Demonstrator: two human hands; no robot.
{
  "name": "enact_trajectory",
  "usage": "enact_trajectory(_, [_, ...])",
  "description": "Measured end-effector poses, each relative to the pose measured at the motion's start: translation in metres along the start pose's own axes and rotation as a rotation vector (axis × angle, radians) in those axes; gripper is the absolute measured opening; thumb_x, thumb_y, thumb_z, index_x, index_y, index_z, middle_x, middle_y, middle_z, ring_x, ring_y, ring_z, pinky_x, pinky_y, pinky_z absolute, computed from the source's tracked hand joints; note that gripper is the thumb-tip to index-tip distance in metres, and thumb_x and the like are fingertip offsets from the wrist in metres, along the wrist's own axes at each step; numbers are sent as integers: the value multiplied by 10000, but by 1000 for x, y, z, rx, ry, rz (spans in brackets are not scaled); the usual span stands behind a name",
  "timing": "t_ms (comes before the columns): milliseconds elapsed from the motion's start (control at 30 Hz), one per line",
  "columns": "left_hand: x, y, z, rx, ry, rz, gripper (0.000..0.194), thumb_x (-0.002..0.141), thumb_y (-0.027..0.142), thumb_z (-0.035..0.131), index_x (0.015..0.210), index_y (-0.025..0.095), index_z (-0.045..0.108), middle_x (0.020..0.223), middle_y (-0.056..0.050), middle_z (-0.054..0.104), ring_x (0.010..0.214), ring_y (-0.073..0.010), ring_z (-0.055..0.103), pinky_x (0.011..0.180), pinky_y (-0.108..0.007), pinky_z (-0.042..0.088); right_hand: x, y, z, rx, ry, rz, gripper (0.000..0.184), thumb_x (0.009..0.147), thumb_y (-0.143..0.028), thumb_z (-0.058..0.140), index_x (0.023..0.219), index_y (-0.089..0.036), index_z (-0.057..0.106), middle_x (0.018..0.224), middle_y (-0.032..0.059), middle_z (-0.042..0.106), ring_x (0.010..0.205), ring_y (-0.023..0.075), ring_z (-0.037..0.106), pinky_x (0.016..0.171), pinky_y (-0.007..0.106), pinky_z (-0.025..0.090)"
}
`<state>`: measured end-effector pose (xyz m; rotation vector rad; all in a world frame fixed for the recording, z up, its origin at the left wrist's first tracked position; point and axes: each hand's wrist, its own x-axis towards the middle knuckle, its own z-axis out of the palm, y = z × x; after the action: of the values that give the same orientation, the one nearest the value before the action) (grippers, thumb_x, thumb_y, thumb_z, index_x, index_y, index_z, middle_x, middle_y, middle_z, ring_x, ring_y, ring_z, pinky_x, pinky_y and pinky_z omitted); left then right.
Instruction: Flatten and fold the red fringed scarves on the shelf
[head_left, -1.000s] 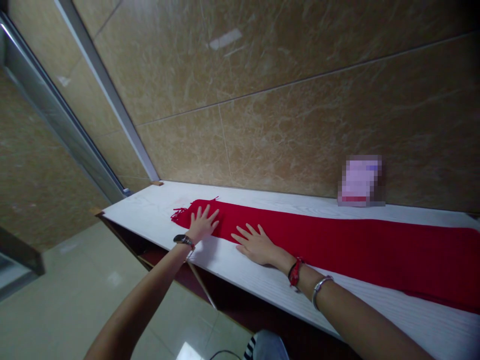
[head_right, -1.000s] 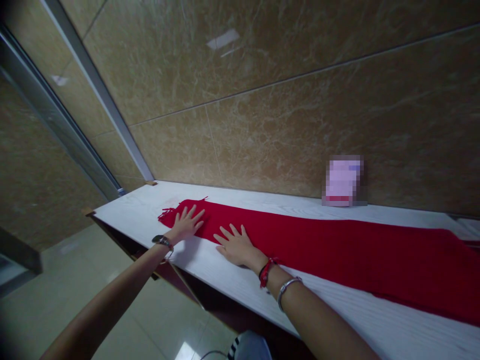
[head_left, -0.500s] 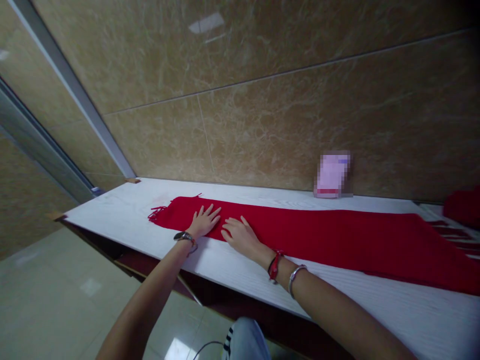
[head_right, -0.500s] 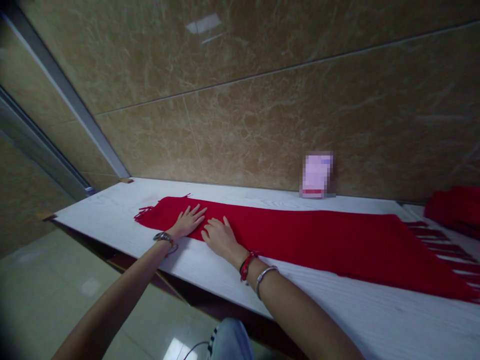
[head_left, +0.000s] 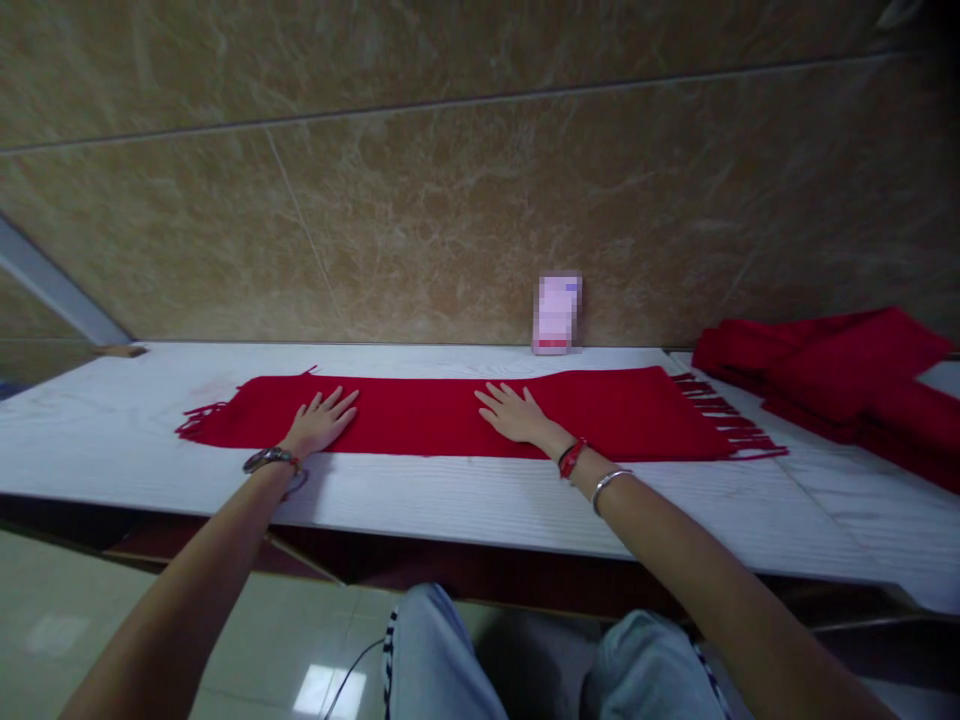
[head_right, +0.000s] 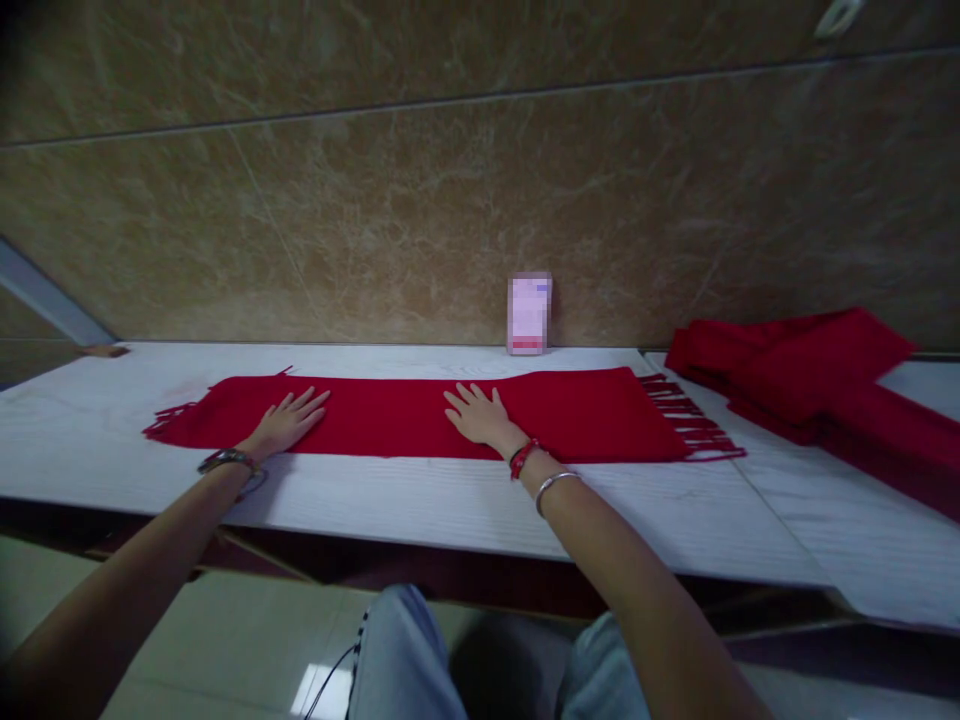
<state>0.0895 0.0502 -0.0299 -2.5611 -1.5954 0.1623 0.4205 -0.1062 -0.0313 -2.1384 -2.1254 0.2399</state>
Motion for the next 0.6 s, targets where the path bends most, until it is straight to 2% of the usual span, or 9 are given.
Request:
enact_trajectory(67, [1,5,-8,-1,-53,-52,493,911,387,170,1397,300,172,1473,-42,139,1307,-358,161,974,-569,224,-8,17,-6,-31,16,52,506,910,-398,241,1381,-214,260,1462,74,202,1324,283,155,1033,536,139])
enact_trajectory(133, [3,22,-21,33,-28,-65,486,902,361,219,1380,280,254,1470,-60,151,1309,-374,131,980,-590,188,-10,18,-10,-47,72,47,520,908,-403,250,1379,-182,270,1460,104,198,1323,300,148,1032,530,145])
enact_trajectory(200, [7,52,-33,49,94,0,469,896,347,250,1351,268,332,1468,-73,158,1318,-364,104,995,-576,172,-6,4,-11,-28,136,-11,529,907,-420,239,1384,-193,252,1469,98,165,1329,303,118,1024,552,137])
enact_trajectory(267, [9,88,-39,-52,187,91,469,912,376,187,1368,306,276,1472,-49,153,1324,-331,121,989,-535,235,1,-16,-8,11,146,-86,536,904,-443,219,1392,-222,220,1476,72,150,1334,290,99,1020,572,123])
enact_trajectory(367, [11,129,-31,-121,127,182,483,899,473,194,1366,362,245,1468,-6,171,1316,-335,156,984,-535,248,7,-25,-1,34,63,-138,546,892,-481,206,1389,-256,222,1471,39,176,1332,277,120,1021,580,107])
enact_trajectory(433, [11,138,-21,-107,105,160,511,886,501,230,1372,341,243,1455,-25,215,1307,-340,182,998,-510,237,3,-7,1,15,27,-94,546,886,-496,202,1383,-272,236,1469,27,184,1330,277,132,1023,576,112])
enact_trajectory(533, [15,134,-10,-81,124,157,518,885,495,245,1375,328,242,1450,-35,228,1304,-337,195,1001,-484,239,-15,44,-5,-67,39,42,538,893,-462,209,1383,-243,249,1461,47,211,1328,260,150,1043,532,104])
enact_trajectory(600, [18,128,-7,-73,137,176,506,887,481,250,1372,335,244,1451,-29,226,1306,-330,196,995,-485,244,-30,79,-12,-120,53,119,522,899,-434,210,1377,-231,266,1457,53,222,1328,254,152,1042,542,92])
